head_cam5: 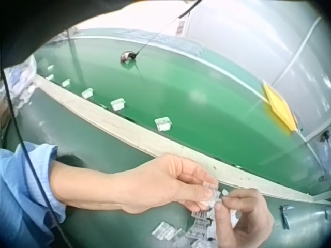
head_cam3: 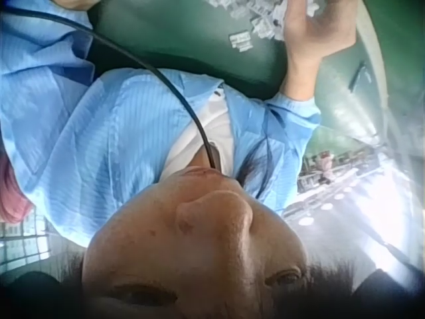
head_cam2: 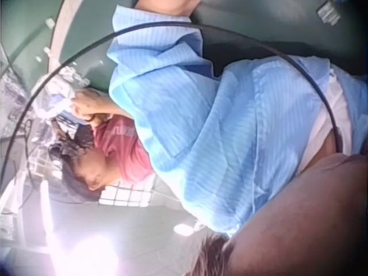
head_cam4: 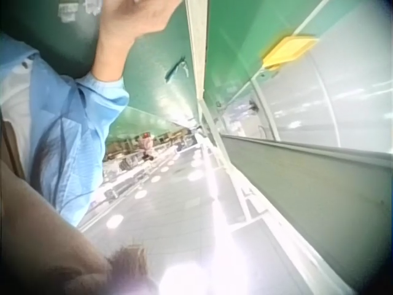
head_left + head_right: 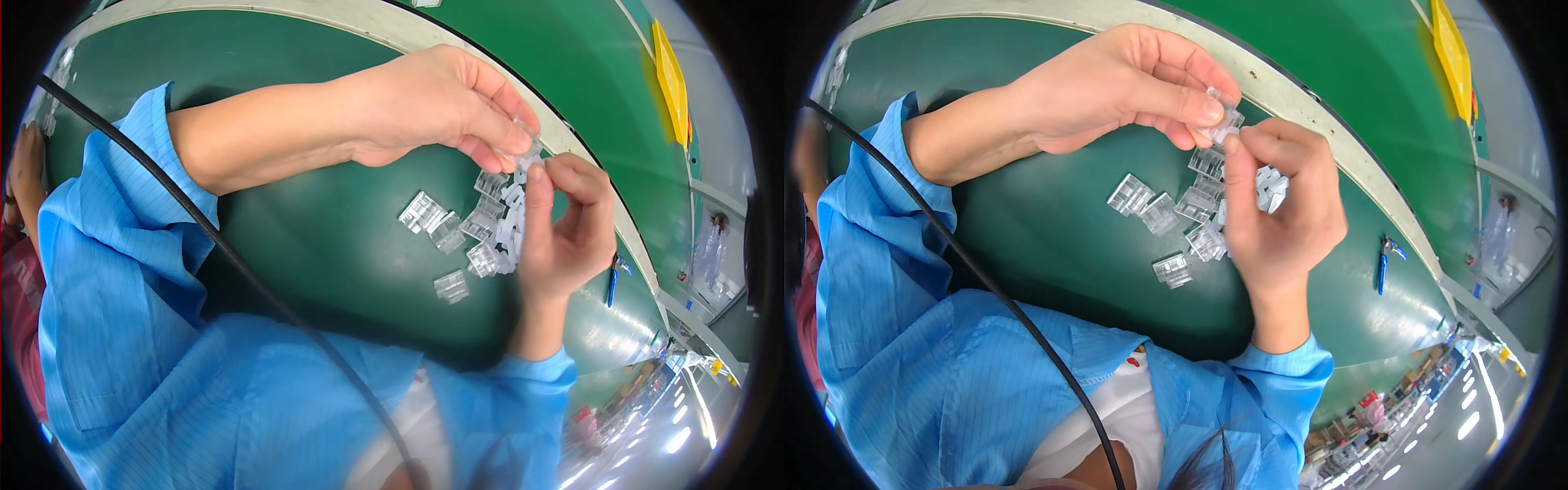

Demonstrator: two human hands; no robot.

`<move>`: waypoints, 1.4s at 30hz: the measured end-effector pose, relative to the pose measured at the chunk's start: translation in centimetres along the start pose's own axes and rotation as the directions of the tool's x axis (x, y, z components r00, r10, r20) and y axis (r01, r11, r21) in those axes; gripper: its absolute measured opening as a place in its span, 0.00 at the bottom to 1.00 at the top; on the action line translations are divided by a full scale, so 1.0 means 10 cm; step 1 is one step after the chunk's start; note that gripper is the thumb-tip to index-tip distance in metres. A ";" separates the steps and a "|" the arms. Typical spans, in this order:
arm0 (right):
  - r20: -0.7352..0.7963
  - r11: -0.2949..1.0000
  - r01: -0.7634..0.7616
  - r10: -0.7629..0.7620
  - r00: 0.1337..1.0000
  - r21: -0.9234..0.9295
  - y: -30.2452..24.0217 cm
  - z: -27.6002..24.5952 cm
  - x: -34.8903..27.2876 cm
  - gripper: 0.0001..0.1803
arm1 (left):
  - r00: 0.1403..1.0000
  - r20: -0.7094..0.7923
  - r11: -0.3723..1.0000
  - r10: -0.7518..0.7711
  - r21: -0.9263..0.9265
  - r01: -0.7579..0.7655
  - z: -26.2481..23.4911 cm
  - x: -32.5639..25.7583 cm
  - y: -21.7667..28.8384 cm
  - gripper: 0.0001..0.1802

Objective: The person assembles small white plastic housings and clear plastic housings with plastic clips by hand on a production line.

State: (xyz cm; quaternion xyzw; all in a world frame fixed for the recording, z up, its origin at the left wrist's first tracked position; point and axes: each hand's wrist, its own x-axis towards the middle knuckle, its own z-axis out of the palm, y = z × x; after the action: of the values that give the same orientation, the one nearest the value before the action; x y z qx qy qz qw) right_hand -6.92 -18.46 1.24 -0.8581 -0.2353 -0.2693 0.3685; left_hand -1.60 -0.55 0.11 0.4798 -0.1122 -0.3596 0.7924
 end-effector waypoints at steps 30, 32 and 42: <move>0.222 0.813 -0.381 0.313 0.924 0.441 0.05 -0.11 0.04 0.14 | 0.999 0.040 0.999 0.036 -0.019 -0.036 0.03 0.01 -0.04 0.12; 0.221 0.729 -0.434 0.376 0.900 0.530 0.01 -0.09 0.05 0.15 | 0.996 0.070 0.989 0.057 -0.144 -0.047 0.02 0.03 -0.02 0.13; 0.027 0.999 -0.031 0.030 0.999 0.037 0.08 -0.10 0.09 0.13 | 0.997 0.072 0.984 0.039 -0.178 -0.026 0.02 0.04 0.00 0.13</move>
State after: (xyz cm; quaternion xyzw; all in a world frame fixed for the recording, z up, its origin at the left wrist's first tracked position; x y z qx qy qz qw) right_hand -6.03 -19.50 2.01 -0.8580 -0.2321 -0.2476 0.3856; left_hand -1.44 -0.93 0.20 0.3918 -0.1174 -0.3727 0.8329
